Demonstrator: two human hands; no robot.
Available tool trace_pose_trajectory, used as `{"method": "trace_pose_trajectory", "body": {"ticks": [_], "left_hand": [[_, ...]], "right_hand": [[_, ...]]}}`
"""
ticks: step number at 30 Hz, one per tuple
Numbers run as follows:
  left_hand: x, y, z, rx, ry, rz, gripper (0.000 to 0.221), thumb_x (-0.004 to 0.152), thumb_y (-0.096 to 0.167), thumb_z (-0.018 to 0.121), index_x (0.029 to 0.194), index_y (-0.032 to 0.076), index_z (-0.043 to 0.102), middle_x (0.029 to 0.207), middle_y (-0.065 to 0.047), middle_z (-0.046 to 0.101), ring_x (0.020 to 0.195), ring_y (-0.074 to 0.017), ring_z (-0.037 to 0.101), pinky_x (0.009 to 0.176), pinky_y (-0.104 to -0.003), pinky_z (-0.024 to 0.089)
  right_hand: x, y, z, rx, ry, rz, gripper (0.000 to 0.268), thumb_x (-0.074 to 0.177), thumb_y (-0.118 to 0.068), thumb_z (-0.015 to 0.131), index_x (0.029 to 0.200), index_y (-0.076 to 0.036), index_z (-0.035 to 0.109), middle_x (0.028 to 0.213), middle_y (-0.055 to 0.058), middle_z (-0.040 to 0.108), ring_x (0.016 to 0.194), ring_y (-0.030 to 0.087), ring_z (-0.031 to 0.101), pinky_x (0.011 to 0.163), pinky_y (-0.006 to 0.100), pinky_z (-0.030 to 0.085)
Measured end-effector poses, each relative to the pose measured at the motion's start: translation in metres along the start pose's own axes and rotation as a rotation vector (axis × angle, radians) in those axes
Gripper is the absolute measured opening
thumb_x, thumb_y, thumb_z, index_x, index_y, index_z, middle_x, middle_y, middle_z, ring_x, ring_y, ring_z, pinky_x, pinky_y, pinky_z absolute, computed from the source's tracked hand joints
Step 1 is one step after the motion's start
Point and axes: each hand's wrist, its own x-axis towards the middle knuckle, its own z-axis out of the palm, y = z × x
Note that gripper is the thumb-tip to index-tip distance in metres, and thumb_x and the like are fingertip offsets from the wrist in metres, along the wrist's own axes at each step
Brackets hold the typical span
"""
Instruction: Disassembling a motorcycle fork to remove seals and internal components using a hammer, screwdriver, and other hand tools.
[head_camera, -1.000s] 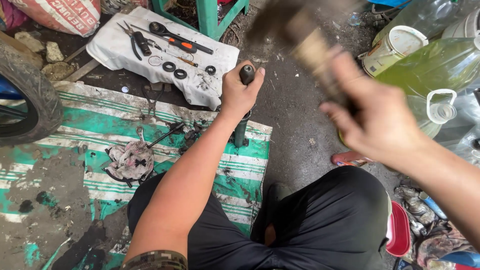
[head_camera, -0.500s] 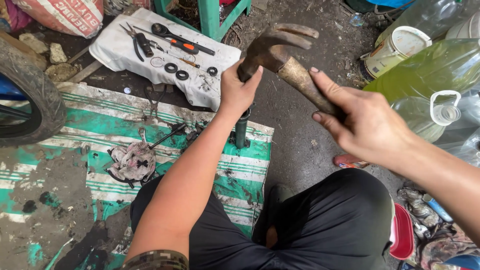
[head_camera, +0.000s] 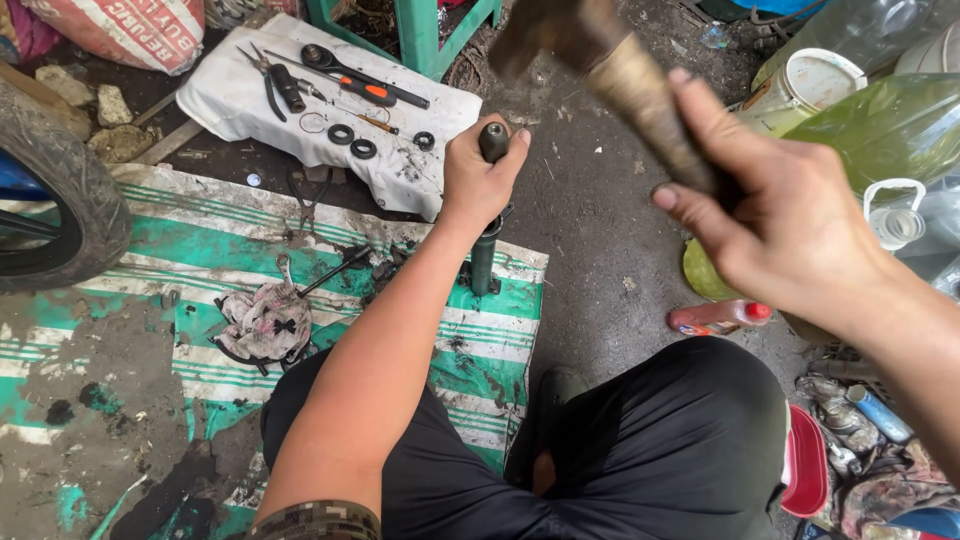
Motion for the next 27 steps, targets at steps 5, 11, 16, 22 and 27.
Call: {"method": "trace_pose_trajectory", "body": {"ticks": [5,11,16,22,27], "left_hand": [[0.001,-0.002,-0.002,-0.016,0.006,-0.047,0.026,0.100,0.015,0.074,0.079,0.008,0.061,0.063,0.003,0.051,0.056,-0.0120,0.042,0.054,-0.029,0.038],[-0.006,0.011,0.002,0.046,0.014,-0.053,0.030,0.099,0.020,0.074,0.077,0.010,0.056,0.063,0.004,0.046,0.058,-0.0141,0.040,0.056,-0.032,0.037],[-0.047,0.029,0.021,0.024,0.059,-0.057,0.028,0.090,0.030,0.081,0.070,0.021,0.064,0.050,-0.001,0.053,0.048,-0.0161,0.059,0.049,-0.029,0.043],[-0.074,0.071,0.001,-0.046,-0.126,-0.001,0.032,0.093,0.022,0.084,0.075,0.013,0.059,0.051,-0.009,0.057,0.047,-0.0269,0.064,0.047,-0.034,0.046],[-0.072,0.084,-0.025,-0.097,-0.231,-0.041,0.035,0.091,0.006,0.085,0.079,0.009,0.052,0.067,-0.002,0.058,0.055,-0.0194,0.052,0.054,-0.035,0.044]], "right_hand": [[0.003,0.014,0.029,0.033,-0.056,0.074,0.084,0.096,0.004,0.077,0.173,0.008,0.043,0.126,0.033,0.077,0.072,0.033,0.072,0.056,0.041,0.057],[0.031,0.025,0.036,0.175,-0.157,0.435,0.082,0.098,-0.006,0.074,0.174,-0.004,0.045,0.122,0.018,0.078,0.064,0.026,0.069,0.058,0.041,0.055],[0.065,0.140,0.144,0.133,-0.241,0.432,0.087,0.085,-0.021,0.086,0.167,-0.017,0.059,0.121,0.029,0.080,0.122,0.052,0.071,0.099,0.067,0.056],[0.130,0.212,0.298,0.161,-0.454,0.372,0.056,0.082,-0.021,0.088,0.135,-0.009,0.071,0.097,0.022,0.085,0.105,0.043,0.082,0.091,0.058,0.061],[0.179,0.207,0.381,0.548,-0.326,0.433,0.039,0.082,0.003,0.070,0.120,-0.003,0.070,0.094,0.010,0.075,0.080,0.024,0.064,0.078,0.037,0.053]]}}
